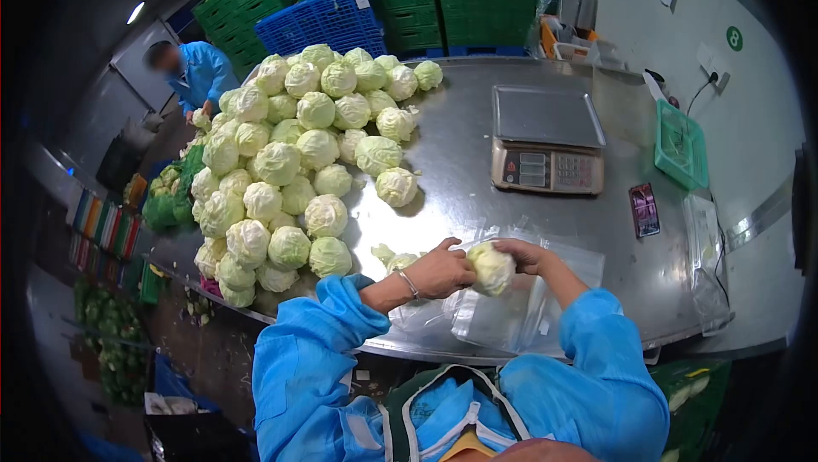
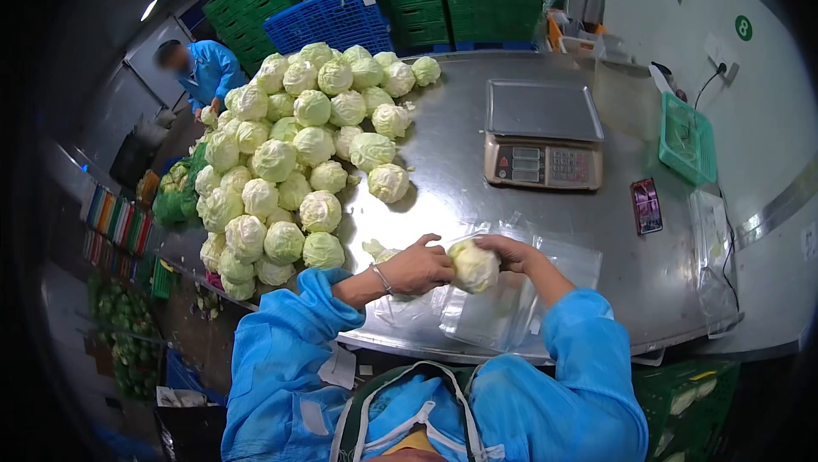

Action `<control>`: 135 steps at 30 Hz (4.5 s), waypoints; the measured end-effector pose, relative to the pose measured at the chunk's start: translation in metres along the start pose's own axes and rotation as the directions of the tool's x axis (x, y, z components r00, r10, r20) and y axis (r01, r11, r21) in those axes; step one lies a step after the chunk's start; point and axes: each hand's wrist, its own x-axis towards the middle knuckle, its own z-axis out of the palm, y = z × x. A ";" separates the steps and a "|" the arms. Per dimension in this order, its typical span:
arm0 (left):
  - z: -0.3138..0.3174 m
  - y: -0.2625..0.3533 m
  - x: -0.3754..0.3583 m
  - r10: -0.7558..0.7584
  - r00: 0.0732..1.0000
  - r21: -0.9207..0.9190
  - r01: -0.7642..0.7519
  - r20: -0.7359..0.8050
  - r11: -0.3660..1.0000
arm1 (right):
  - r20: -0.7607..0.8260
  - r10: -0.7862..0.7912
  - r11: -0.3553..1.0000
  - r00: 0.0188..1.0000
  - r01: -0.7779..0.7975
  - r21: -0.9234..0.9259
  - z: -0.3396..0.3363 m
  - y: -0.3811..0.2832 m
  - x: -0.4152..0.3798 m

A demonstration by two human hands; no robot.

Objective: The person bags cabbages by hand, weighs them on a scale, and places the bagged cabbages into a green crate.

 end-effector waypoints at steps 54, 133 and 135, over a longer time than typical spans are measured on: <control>-0.024 0.038 -0.144 -0.931 0.317 -0.709 -0.613 0.182 -0.347 | -0.224 -0.545 0.800 0.808 0.421 -0.428 0.177 -0.095 0.034; 0.158 0.054 -0.229 -0.626 0.682 -0.922 0.219 0.378 -0.319 | -0.602 -0.662 0.602 0.447 -0.162 -0.782 0.163 0.091 0.124; 0.158 0.055 -0.226 -0.638 0.682 -0.932 0.222 0.358 -0.286 | -0.574 -0.634 0.560 0.517 -0.205 -0.803 0.159 0.099 0.113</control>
